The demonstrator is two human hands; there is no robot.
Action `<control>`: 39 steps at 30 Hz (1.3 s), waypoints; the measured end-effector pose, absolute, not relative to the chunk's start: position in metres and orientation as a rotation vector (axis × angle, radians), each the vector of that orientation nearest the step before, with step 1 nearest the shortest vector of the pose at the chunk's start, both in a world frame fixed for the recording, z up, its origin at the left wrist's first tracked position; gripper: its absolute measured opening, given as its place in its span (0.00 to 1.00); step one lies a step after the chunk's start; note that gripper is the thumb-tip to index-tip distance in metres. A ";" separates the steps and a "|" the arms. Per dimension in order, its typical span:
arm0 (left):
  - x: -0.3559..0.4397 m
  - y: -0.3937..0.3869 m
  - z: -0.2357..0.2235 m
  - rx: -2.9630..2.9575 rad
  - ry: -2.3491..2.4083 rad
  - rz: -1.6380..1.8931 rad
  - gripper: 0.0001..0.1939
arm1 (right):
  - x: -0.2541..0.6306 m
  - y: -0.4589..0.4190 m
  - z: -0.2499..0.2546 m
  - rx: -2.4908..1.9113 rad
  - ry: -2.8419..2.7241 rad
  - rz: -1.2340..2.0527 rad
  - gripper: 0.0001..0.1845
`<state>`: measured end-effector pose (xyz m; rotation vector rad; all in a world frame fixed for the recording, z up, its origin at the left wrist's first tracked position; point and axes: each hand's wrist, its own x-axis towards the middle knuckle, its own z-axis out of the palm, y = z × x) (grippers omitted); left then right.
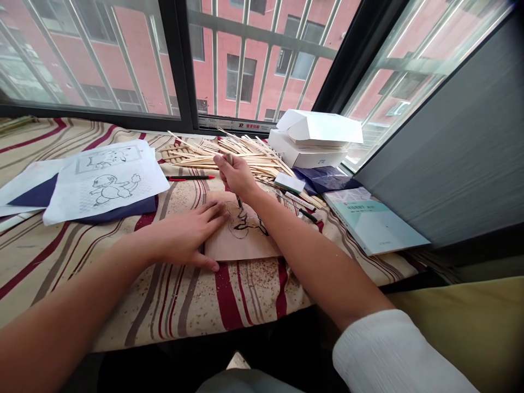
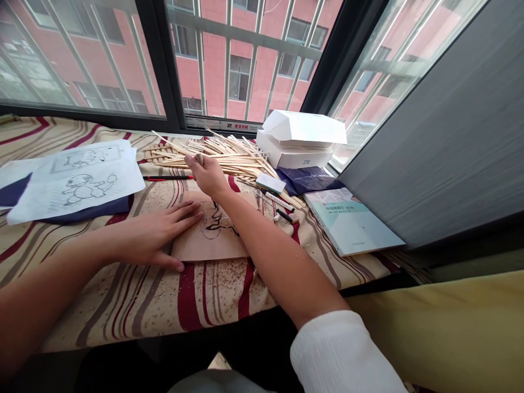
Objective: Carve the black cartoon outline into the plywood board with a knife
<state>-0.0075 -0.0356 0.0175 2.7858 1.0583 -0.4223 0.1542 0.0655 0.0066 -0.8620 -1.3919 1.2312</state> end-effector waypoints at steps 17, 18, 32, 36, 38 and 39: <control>-0.008 -0.035 0.017 2.827 1.031 -0.396 0.62 | 0.151 0.071 -0.001 -0.856 -1.639 1.024 0.28; -0.008 -0.035 0.017 2.824 1.034 -0.399 0.62 | 0.151 0.071 0.000 -0.869 -1.611 1.028 0.28; -0.008 -0.034 0.016 2.826 1.039 -0.424 0.63 | 0.156 0.069 0.009 -0.870 -1.351 1.267 0.27; -0.008 -0.035 0.017 2.825 1.035 -0.422 0.63 | 0.154 0.071 0.003 -0.870 -1.444 1.192 0.28; -0.009 -0.036 0.017 2.828 1.037 -0.422 0.62 | 0.153 0.075 -0.001 -0.862 -1.508 1.123 0.27; -0.010 -0.036 0.016 2.832 1.036 -0.414 0.63 | 0.152 0.077 -0.003 -0.859 -1.537 1.090 0.27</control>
